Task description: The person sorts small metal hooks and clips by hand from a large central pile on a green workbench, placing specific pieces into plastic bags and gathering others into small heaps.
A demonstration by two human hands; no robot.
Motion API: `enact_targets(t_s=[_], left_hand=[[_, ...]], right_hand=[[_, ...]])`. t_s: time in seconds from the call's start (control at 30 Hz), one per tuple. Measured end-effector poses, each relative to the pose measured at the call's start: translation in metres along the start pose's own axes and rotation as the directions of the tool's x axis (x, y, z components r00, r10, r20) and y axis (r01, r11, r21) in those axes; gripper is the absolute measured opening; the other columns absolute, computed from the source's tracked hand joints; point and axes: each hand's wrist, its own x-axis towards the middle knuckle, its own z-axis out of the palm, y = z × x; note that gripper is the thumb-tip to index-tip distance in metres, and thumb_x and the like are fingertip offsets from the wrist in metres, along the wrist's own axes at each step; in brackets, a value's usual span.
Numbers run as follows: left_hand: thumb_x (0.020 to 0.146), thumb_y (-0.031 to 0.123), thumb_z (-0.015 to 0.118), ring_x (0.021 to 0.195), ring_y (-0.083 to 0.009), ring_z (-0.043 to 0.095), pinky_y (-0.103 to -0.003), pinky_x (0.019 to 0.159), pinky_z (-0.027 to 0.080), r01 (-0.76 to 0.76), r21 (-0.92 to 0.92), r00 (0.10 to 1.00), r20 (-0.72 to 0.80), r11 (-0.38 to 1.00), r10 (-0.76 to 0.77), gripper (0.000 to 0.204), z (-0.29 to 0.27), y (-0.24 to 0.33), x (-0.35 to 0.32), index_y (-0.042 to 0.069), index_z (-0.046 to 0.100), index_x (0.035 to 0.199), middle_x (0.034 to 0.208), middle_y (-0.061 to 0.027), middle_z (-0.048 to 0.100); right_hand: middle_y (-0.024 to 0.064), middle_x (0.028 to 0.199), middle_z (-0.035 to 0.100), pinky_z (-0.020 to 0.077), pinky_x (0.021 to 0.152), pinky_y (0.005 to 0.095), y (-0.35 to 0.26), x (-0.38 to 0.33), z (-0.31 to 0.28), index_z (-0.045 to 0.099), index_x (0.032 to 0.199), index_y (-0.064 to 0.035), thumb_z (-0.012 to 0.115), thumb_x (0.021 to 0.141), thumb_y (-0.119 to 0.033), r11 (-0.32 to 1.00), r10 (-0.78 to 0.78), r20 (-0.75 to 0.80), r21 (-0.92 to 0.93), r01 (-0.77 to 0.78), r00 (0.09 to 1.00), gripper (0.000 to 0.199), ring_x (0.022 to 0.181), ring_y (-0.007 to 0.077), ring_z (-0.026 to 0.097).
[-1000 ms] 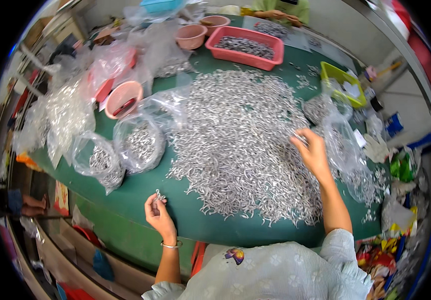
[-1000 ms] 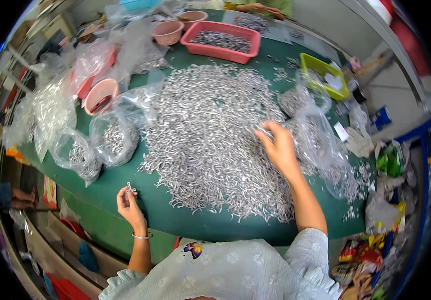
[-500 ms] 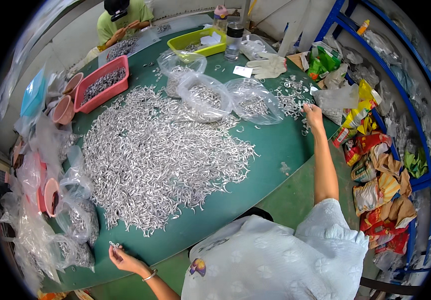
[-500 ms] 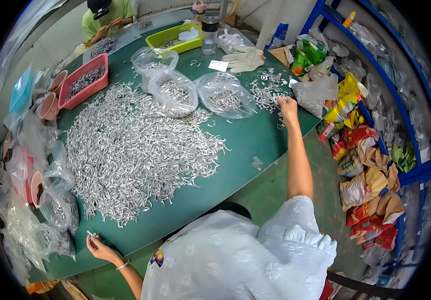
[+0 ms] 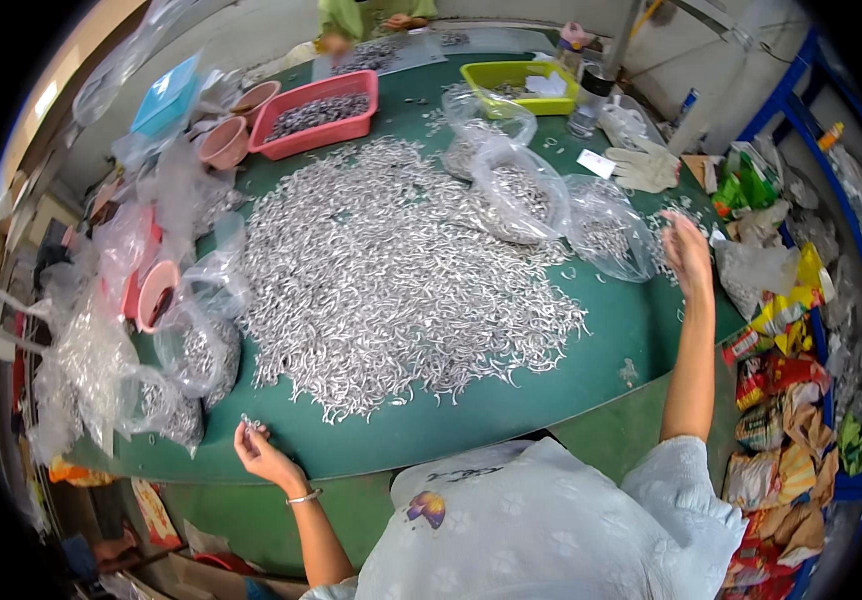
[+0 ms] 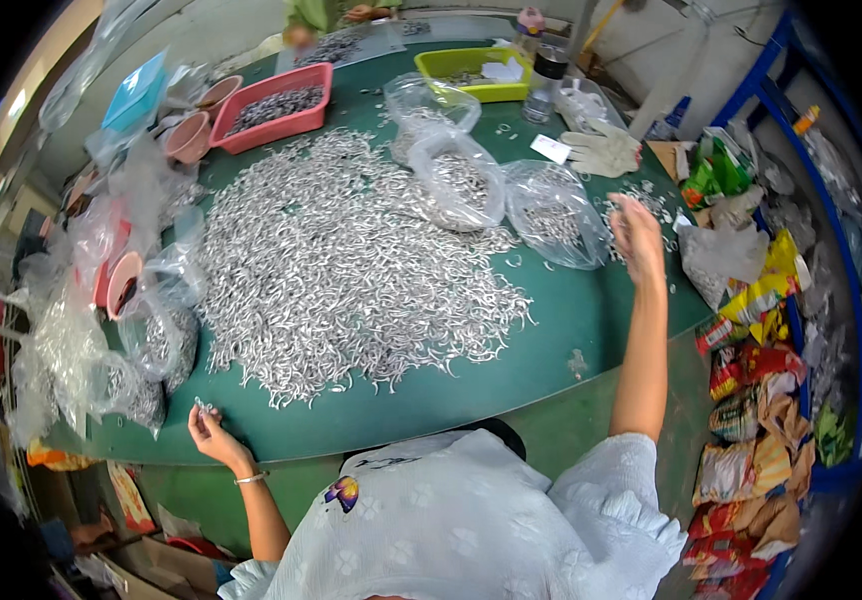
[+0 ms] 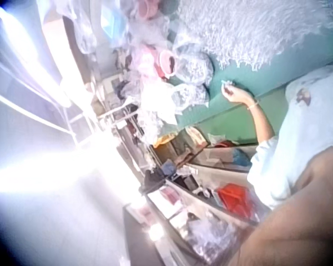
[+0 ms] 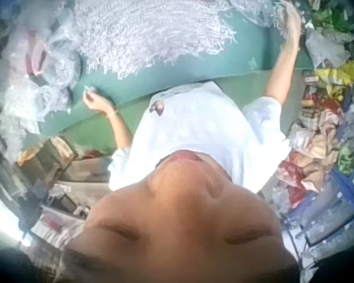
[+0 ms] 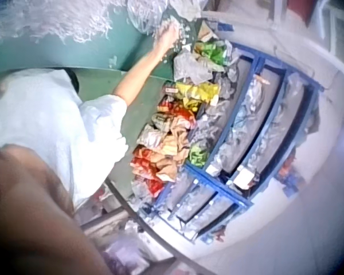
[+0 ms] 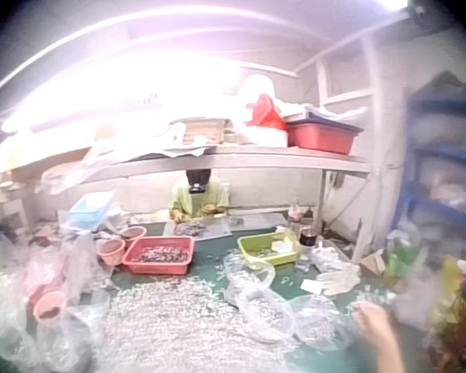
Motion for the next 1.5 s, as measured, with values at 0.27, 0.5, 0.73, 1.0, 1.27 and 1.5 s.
enact_targets(t_s=[0.27,0.5,0.73,1.0,1.27,1.5], left_hand=[[0.091,0.005,0.048,0.073,-0.0094,0.051,-0.023,0.069,0.043,-0.001,0.033,1.0,0.032,0.999,0.0,0.019,0.015,0.006,-0.005,-0.002,0.053,0.107,0.082,-0.0042,0.056],[0.09,0.003,0.048,0.074,-0.009,0.052,-0.022,0.07,0.043,0.031,0.002,0.999,0.037,1.0,-0.031,0.018,0.013,0.007,-0.004,-0.002,0.055,0.106,0.083,-0.0042,0.057],[0.089,0.001,0.048,0.074,-0.0093,0.052,-0.022,0.07,0.043,0.052,0.021,0.998,0.025,0.998,-0.052,0.017,0.009,0.009,-0.007,-0.003,0.054,0.105,0.083,-0.0042,0.056],[0.089,-0.001,0.047,0.072,-0.0088,0.05,-0.022,0.069,0.042,0.072,0.079,0.997,0.036,0.994,-0.075,0.017,0.021,0.02,-0.005,-0.002,0.054,0.105,0.083,-0.0032,0.054],[0.088,0.0,0.047,0.071,-0.0084,0.049,-0.021,0.068,0.041,0.118,0.159,0.993,-0.021,0.98,-0.117,0.018,0.014,0.02,-0.007,-0.002,0.054,0.105,0.081,-0.0028,0.053],[0.088,0.0,0.048,0.071,-0.009,0.049,-0.022,0.068,0.041,0.129,0.148,0.991,-0.001,0.981,-0.13,0.018,0.015,0.016,-0.007,-0.002,0.054,0.105,0.081,-0.003,0.053]], right_hand=[[0.0182,0.099,0.059,0.0454,0.08,0.039,0.01,0.015,0.059,0.059,0.099,0.0016,0.066,0.076,-0.015,0.188,-0.189,0.347,-0.906,0.38,0.919,0.029,0.092,0.0342,0.057],[0.0175,0.101,0.056,0.0453,0.077,0.0412,0.028,0.006,0.074,0.055,0.1,0.0028,0.061,0.071,0.002,0.044,-0.433,0.385,-0.894,0.446,0.815,0.029,0.094,0.036,0.055],[0.0164,0.084,0.063,0.0485,0.067,0.0336,-0.036,0.0,0.235,0.062,0.092,0.0025,0.058,0.081,-0.004,0.548,-0.493,0.436,-0.516,0.658,0.753,0.013,0.079,0.0293,0.063],[0.0183,0.104,0.06,0.0426,0.087,0.0416,0.083,0.153,0.404,0.063,0.097,-0.0012,0.065,0.076,-0.023,0.408,-0.495,0.502,-0.586,0.7,0.709,0.03,0.098,0.0354,0.055],[0.0196,0.081,0.061,0.0462,0.072,0.0426,0.087,0.164,0.42,0.058,0.088,0.0024,0.059,0.078,-0.014,0.517,-0.428,0.508,-0.541,0.663,0.748,0.02,0.078,0.0342,0.059],[0.019,0.085,0.065,0.0483,0.07,0.0396,0.068,0.173,0.369,0.058,0.099,-0.0009,0.048,0.081,-0.008,0.616,-0.142,0.497,-0.633,0.469,0.856,0.022,0.075,0.0314,0.062]])
